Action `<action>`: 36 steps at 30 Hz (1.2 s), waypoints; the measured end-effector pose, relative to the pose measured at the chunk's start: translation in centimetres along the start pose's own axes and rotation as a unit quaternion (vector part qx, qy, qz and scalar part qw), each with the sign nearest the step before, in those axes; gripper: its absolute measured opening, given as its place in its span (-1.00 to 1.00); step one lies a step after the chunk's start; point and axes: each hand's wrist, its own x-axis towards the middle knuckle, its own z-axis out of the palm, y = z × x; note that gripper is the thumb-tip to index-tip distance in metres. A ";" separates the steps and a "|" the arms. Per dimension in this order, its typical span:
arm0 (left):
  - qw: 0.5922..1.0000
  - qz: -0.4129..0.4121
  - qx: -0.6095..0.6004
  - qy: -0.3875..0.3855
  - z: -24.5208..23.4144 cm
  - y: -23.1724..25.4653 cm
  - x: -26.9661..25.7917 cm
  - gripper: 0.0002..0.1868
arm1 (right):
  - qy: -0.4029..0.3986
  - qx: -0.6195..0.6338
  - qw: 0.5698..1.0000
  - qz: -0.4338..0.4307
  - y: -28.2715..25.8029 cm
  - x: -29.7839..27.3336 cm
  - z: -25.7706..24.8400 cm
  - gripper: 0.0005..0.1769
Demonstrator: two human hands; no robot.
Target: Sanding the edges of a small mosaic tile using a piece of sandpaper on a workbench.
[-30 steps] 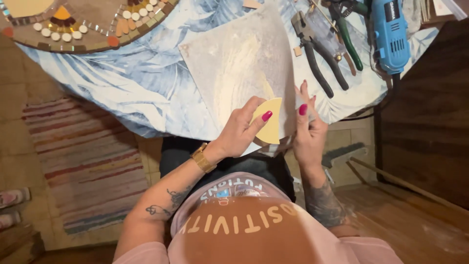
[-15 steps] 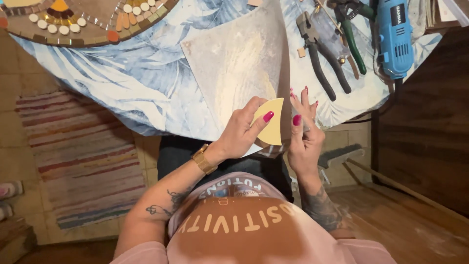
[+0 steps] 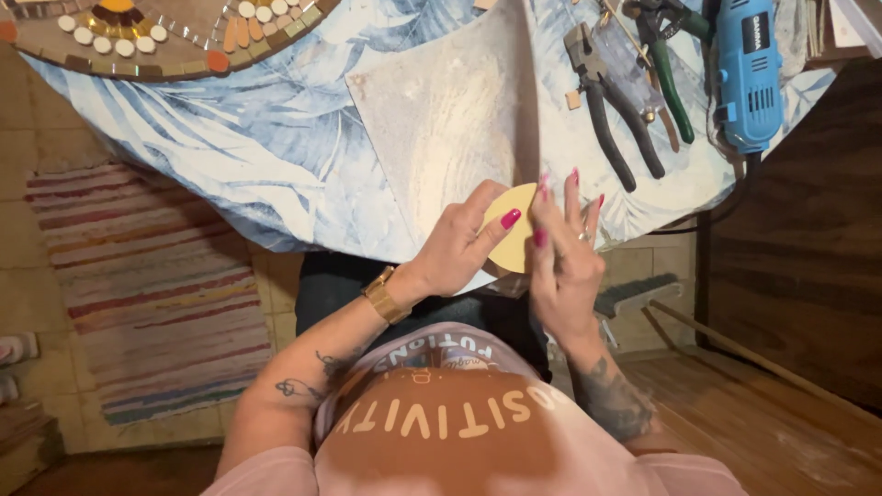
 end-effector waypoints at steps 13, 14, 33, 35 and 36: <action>1.000 -0.006 0.004 0.014 0.3 1.2 0.1 -0.82 | 0.014 0.065 0.998 0.011 -0.3 0.8 -0.1 -0.69; 0.999 -0.008 -0.006 0.038 0.4 1.2 0.0 -0.81 | -0.003 0.040 0.999 0.001 0.0 0.4 -0.2 -0.69; 0.981 -0.038 -0.037 0.187 0.6 1.8 -0.7 -0.79 | -0.087 0.082 0.993 -0.014 -0.2 0.0 -1.1 -0.69; 0.981 -0.037 -0.044 0.187 0.4 1.3 -0.5 -0.78 | -0.094 0.090 0.991 -0.011 0.0 0.2 -1.1 -0.69; 0.981 -0.032 -0.049 0.186 0.4 1.1 -0.5 -0.78 | -0.099 0.099 0.990 -0.011 0.1 0.3 -1.2 -0.69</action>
